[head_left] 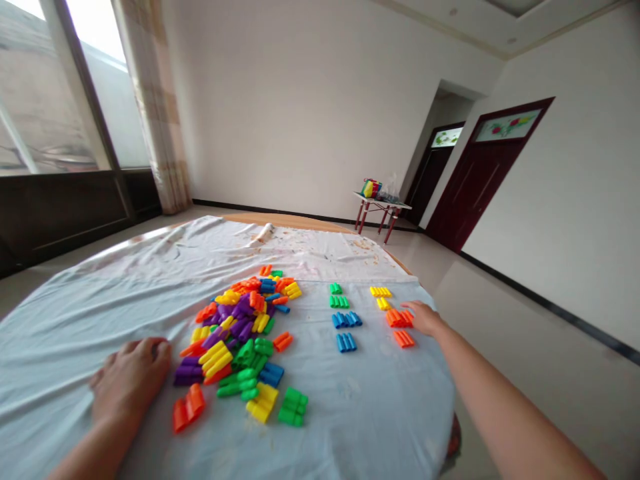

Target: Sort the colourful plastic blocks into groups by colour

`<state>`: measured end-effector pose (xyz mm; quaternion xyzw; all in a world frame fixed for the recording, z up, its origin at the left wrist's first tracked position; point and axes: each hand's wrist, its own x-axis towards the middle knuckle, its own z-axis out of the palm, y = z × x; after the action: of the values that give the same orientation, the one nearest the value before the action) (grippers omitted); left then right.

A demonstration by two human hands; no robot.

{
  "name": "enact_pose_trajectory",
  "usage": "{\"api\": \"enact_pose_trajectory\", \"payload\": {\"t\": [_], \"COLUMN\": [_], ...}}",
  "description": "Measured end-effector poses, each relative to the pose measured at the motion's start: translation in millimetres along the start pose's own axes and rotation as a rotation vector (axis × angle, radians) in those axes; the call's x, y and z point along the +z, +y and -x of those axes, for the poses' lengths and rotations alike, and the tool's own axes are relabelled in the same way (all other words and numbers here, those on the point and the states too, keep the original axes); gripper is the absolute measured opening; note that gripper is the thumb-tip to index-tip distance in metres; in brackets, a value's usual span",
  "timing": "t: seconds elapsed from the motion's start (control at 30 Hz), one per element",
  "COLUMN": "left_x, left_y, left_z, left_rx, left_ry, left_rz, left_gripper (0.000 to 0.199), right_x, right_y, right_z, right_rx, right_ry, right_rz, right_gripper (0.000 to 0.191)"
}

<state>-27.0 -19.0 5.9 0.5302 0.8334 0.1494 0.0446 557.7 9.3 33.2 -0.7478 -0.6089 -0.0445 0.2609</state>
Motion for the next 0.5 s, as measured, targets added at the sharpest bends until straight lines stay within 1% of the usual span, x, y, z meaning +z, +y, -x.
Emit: {"api": "enact_pose_trajectory", "payload": {"t": [0.07,0.1,0.17,0.23,0.3,0.37,0.43,0.5], "left_x": [-4.6,-5.4,-5.2,-4.1,-4.0,-6.4,-12.0,-19.9], "left_y": [4,5,5,4,2,1,1,6], "left_z": [3,4,5,5,6,7,7,5], "left_rx": [-0.009,-0.006,0.0,0.008,0.02,0.04,0.079,0.136], "left_ry": [-0.008,-0.01,-0.011,-0.01,-0.008,-0.01,-0.016,-0.004], "left_rz": [0.007,0.012,0.02,0.027,0.033,0.036,0.032,0.023], "left_gripper": [0.058,0.058,0.058,0.059,0.06,0.061,0.058,0.052], "right_x": [-2,-2,2,10,22,35,47,58], "right_y": [-6,-13,-39,-78,-120,-159,-185,-199], "right_z": [-1,2,14,38,70,101,126,139], "right_rx": [0.007,-0.007,-0.094,-0.247,-0.372,-0.453,-0.493,-0.508], "right_ry": [-0.002,0.019,0.087,0.122,0.067,-0.014,-0.084,-0.128], "right_rz": [0.006,-0.016,-0.125,-0.321,-0.488,-0.608,-0.679,-0.709], "right_gripper": [0.035,0.04,0.044,0.041,0.037,0.036,0.036,0.038]}}
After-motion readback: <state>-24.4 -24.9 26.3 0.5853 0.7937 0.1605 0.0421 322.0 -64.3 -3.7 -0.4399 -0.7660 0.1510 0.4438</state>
